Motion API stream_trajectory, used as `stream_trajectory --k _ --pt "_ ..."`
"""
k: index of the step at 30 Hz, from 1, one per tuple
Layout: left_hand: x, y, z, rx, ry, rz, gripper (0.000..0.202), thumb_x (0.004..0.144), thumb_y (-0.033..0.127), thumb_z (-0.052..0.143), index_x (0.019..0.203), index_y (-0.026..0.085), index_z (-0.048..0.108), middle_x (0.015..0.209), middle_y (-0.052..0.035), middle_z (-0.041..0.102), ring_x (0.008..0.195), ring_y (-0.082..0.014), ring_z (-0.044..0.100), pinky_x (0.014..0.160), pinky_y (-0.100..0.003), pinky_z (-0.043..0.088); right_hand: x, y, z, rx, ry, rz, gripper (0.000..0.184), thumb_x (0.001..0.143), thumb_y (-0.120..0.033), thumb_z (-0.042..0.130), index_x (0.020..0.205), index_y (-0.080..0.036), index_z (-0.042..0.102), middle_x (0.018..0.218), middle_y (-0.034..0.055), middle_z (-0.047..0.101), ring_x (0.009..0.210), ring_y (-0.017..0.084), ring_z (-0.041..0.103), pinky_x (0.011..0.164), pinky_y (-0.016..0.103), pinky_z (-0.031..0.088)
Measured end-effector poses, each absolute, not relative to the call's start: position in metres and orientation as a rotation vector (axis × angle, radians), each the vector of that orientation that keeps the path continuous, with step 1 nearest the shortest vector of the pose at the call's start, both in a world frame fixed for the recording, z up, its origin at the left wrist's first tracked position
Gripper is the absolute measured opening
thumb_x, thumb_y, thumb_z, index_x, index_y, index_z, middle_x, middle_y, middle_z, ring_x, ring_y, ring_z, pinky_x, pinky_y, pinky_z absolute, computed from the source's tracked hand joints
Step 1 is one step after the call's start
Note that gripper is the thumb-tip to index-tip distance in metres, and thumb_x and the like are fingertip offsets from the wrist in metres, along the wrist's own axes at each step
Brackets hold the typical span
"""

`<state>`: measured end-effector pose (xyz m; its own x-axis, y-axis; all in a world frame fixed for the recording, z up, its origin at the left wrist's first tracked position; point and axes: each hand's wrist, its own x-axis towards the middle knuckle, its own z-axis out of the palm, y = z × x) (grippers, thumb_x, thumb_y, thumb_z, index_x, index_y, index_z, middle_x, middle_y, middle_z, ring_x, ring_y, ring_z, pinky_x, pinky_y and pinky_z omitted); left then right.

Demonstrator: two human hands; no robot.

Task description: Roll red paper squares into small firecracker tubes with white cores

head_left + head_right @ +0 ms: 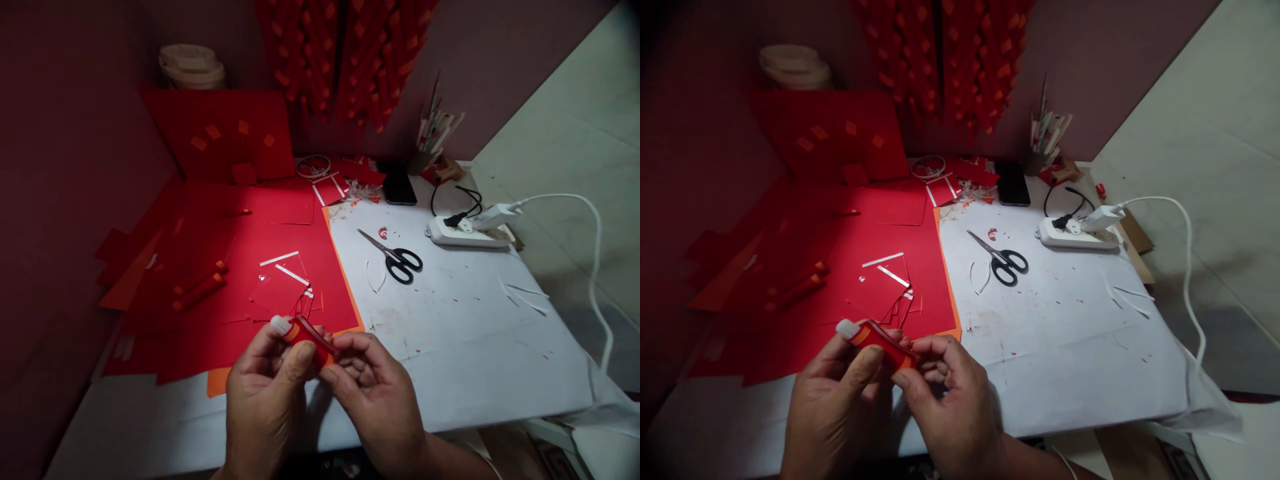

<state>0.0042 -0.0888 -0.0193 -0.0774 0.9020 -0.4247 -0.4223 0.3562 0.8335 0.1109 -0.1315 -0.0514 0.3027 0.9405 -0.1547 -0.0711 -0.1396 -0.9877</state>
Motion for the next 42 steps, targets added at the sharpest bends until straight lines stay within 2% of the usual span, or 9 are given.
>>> stream_trajectory --k 8,13,20,24,27,31,36,42 --pt "0.002 -0.091 -0.023 0.607 1.162 1.158 0.022 0.067 0.031 0.086 0.076 0.017 0.071 0.068 0.0007 0.072 0.062 -0.0113 0.066 0.060 -0.017 0.056 0.111 -0.135 -0.051 -1.379 -0.882 1.157 0.014 0.078 -0.027 0.072 0.090 -0.023 0.068 0.081 0.0042 0.075 0.070 0.017 0.072 0.063 0.027 0.060" --pt "0.002 -0.090 -0.024 0.601 1.154 1.132 0.025 0.068 0.033 0.085 0.077 0.017 0.068 0.069 0.0006 0.071 0.063 -0.0126 0.064 0.059 -0.019 0.055 0.111 -0.135 -0.055 -1.417 -0.903 1.113 0.023 0.068 -0.022 0.079 0.089 -0.024 0.070 0.080 0.0019 0.076 0.068 0.016 0.072 0.063 0.024 0.059" --pt "0.004 -0.089 -0.026 0.534 1.109 1.165 0.024 0.067 0.026 0.086 0.077 0.017 0.066 0.070 0.0002 0.072 0.065 -0.0122 0.067 0.063 -0.019 0.055 0.112 -0.136 -0.053 -1.451 -0.961 1.065 0.012 0.076 -0.028 0.075 0.087 -0.023 0.071 0.079 0.0016 0.075 0.065 0.014 0.071 0.061 0.023 0.058" --pt "0.004 -0.088 -0.028 0.477 1.168 1.126 0.027 0.064 0.027 0.087 0.084 0.016 0.072 0.071 -0.0002 0.072 0.063 -0.0116 0.067 0.060 -0.017 0.055 0.113 -0.136 -0.053 -1.447 -1.019 1.074 0.012 0.080 -0.030 0.072 0.088 -0.021 0.071 0.081 0.0042 0.074 0.068 0.016 0.072 0.063 0.027 0.058" --pt "0.004 -0.088 -0.029 0.468 1.209 1.093 0.026 0.062 0.027 0.088 0.078 0.015 0.071 0.070 0.0004 0.071 0.061 -0.0112 0.064 0.056 -0.017 0.053 0.114 -0.136 -0.052 -1.437 -1.006 1.171 0.017 0.083 -0.034 0.068 0.091 -0.019 0.070 0.081 0.0064 0.074 0.068 0.018 0.071 0.063 0.030 0.057" --pt "0.002 -0.088 -0.031 0.560 1.176 1.032 0.024 0.065 0.027 0.085 0.075 0.018 0.065 0.065 0.0046 0.064 0.053 -0.0104 0.057 0.045 -0.019 0.050 0.118 -0.132 -0.046 -1.374 -0.823 1.424 0.027 0.084 -0.043 0.069 0.089 -0.017 0.066 0.069 0.0035 0.071 0.063 0.015 0.068 0.060 0.027 0.054" --pt "-0.007 -0.089 -0.032 0.742 1.183 0.981 0.023 0.069 0.024 0.084 0.085 0.018 0.068 0.080 0.0008 0.070 0.072 -0.0130 0.062 0.064 -0.020 0.052 0.125 -0.130 -0.044 -1.276 -0.687 1.577 0.038 0.083 -0.051 0.073 0.090 -0.015 0.064 0.065 0.0010 0.068 0.062 0.012 0.065 0.059 0.023 0.048" --pt "-0.013 -0.089 -0.032 0.855 1.124 0.954 0.018 0.079 0.031 0.077 0.083 0.020 0.063 0.073 0.0034 0.064 0.067 -0.0121 0.057 0.065 -0.022 0.049 0.124 -0.133 -0.047 -1.129 -0.563 1.721 0.037 0.083 -0.050 0.075 0.086 -0.014 0.063 0.065 0.0011 0.069 0.057 0.010 0.063 0.059 0.021 0.046"
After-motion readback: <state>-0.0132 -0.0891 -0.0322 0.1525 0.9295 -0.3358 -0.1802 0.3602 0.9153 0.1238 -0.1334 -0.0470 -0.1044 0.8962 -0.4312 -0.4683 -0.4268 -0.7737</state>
